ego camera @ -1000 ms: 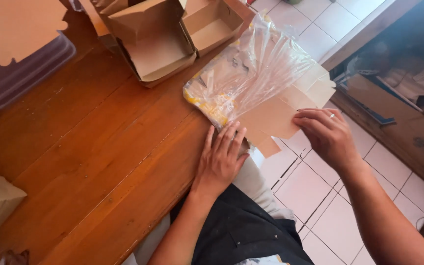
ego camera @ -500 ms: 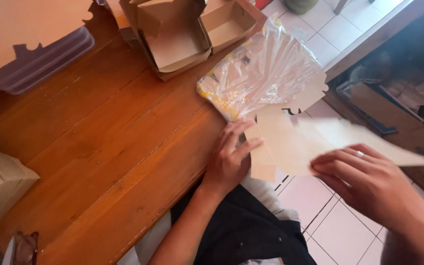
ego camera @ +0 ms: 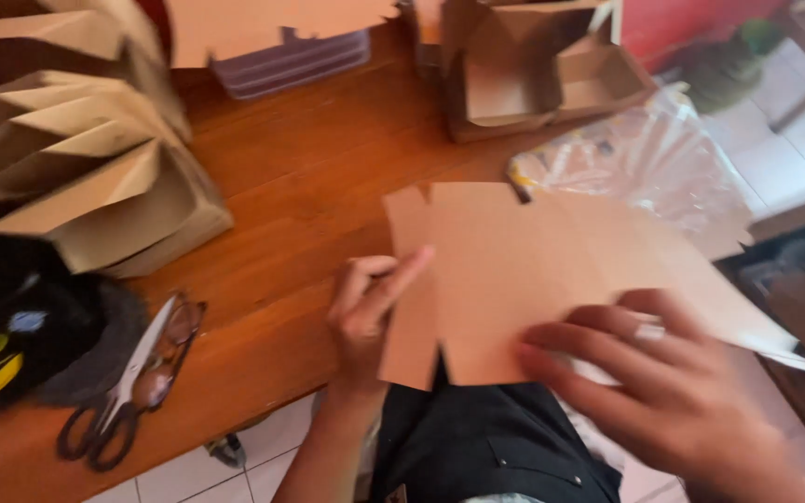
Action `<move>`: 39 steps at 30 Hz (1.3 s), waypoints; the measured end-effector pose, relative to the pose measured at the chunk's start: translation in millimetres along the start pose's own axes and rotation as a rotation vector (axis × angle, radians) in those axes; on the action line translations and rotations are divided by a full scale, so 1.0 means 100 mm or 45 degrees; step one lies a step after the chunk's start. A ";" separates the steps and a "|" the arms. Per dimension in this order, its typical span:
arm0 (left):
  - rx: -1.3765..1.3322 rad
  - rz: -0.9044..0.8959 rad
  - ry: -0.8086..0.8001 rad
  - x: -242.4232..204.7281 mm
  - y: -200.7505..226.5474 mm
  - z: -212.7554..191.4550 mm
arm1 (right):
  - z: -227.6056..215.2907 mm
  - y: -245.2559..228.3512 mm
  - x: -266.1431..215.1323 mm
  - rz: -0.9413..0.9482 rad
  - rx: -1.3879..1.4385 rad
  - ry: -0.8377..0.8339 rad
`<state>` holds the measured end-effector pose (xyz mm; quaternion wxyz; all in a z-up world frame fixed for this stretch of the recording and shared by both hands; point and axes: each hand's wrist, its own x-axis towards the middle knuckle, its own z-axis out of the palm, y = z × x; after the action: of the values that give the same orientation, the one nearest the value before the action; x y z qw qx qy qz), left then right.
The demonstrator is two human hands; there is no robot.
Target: The person folds flat cardboard pieces into small rectangular boxes on a wooden table. They fold the side flaps, tuck tabs into slots, and stack the finished boxes. The process is repeated with a second flat piece.
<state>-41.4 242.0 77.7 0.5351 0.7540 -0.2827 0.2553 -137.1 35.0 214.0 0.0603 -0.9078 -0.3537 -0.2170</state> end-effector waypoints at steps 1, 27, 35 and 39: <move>0.025 0.002 0.021 -0.07 -0.11 -0.12 | 0.21 -0.02 0.08 -0.029 0.008 0.012; 0.442 -0.253 -0.434 -0.68 -0.73 -0.80 | 2.41 0.16 -0.16 0.339 0.694 -0.150; 0.605 -0.342 -0.557 -0.59 -0.80 -0.80 | 2.37 0.28 -0.11 0.357 0.827 -0.195; 0.652 -0.399 -0.531 -0.57 -0.80 -0.76 | 2.31 0.33 0.03 0.311 0.788 -0.079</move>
<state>-31.9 344.8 7.9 0.2923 0.9336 -0.1936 0.0735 -31.3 73.2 9.0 0.3480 -0.8883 -0.2931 -0.0626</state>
